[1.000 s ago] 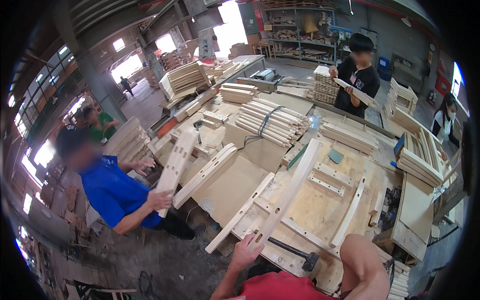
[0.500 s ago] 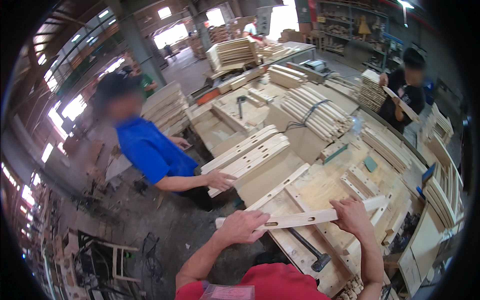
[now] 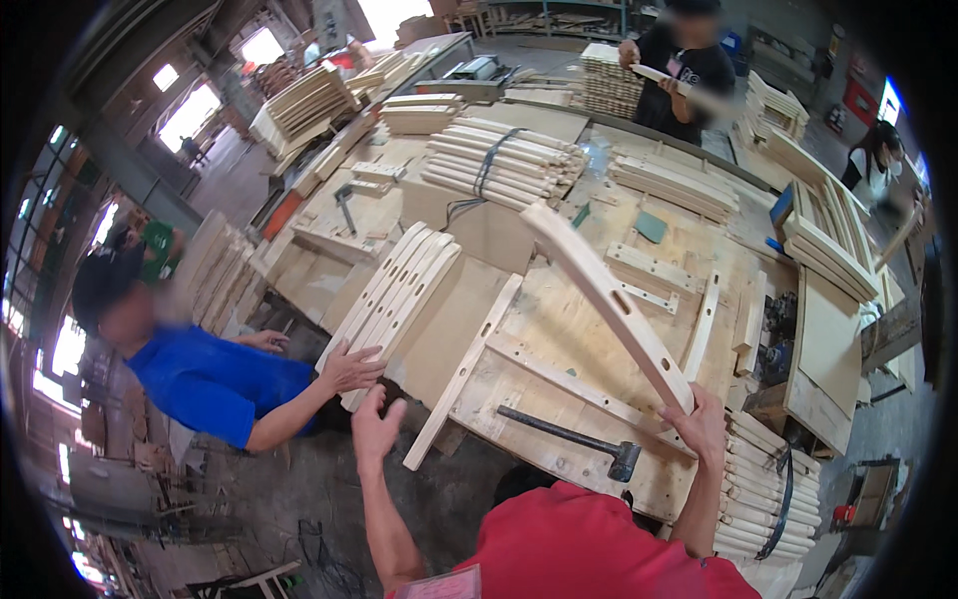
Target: The person assembles wooden chair frames on a workbench in a factory setting. They pick up wooden slats and legs, align them with pre-drilled holes, and use a rubber mallet to tap the joints together. The person repeatedly assembles multiple frames, stacking the finished units on the table.
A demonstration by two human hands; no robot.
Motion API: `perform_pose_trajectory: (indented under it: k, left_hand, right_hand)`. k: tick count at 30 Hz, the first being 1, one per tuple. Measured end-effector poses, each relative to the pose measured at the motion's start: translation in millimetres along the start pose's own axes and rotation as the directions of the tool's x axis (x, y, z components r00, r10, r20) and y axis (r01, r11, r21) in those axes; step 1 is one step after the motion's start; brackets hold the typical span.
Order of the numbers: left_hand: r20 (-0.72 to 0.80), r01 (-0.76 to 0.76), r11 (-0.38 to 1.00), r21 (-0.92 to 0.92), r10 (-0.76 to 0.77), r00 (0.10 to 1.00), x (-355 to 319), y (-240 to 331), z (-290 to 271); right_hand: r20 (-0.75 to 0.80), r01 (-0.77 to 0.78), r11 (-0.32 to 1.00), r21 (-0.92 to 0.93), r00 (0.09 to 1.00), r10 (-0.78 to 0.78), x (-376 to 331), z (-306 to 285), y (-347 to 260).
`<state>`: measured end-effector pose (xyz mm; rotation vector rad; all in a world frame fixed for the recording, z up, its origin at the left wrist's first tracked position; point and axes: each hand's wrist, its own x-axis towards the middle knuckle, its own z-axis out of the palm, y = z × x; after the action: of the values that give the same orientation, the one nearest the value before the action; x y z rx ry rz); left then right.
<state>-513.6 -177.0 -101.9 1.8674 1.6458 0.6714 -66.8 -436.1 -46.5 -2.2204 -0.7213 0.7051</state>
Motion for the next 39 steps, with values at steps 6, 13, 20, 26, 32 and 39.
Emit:
perform_pose_trajectory:
  k: [6,13,20,26,32,39]
  left_hand:
    - [0.645,0.086,0.940,0.329,-0.290,0.707,32.6,-50.7,57.4]
    - [0.636,0.548,0.809,-0.215,-0.310,0.707,17.3,-63.4,75.0]
    - [0.172,-0.045,0.997,0.056,0.035,0.984,41.7,-46.3,100.4]
    - [0.599,-0.254,0.866,-0.430,0.484,0.638,32.0,81.9,137.0]
    - [0.443,-0.183,0.869,-0.459,0.403,0.801,26.5,112.6,160.0]
    - [0.602,-0.105,0.916,-0.386,0.337,0.724,44.2,92.8,153.5]
  right_hand:
    - [-0.036,-0.045,0.927,0.373,0.997,0.063,-13.2,23.1,36.3]
    - [-0.032,-0.003,0.770,0.638,0.999,0.031,10.0,68.3,24.0]
    - [-0.185,0.142,0.725,0.674,0.982,-0.021,79.9,145.7,-17.3]
    - [-0.254,0.311,0.547,0.777,0.950,-0.179,85.9,214.2,-88.1]
    - [0.072,0.160,0.621,0.767,0.940,-0.332,78.7,220.7,-88.1]
    - [-0.030,0.069,0.711,0.699,0.997,-0.067,74.6,174.3,-26.9]
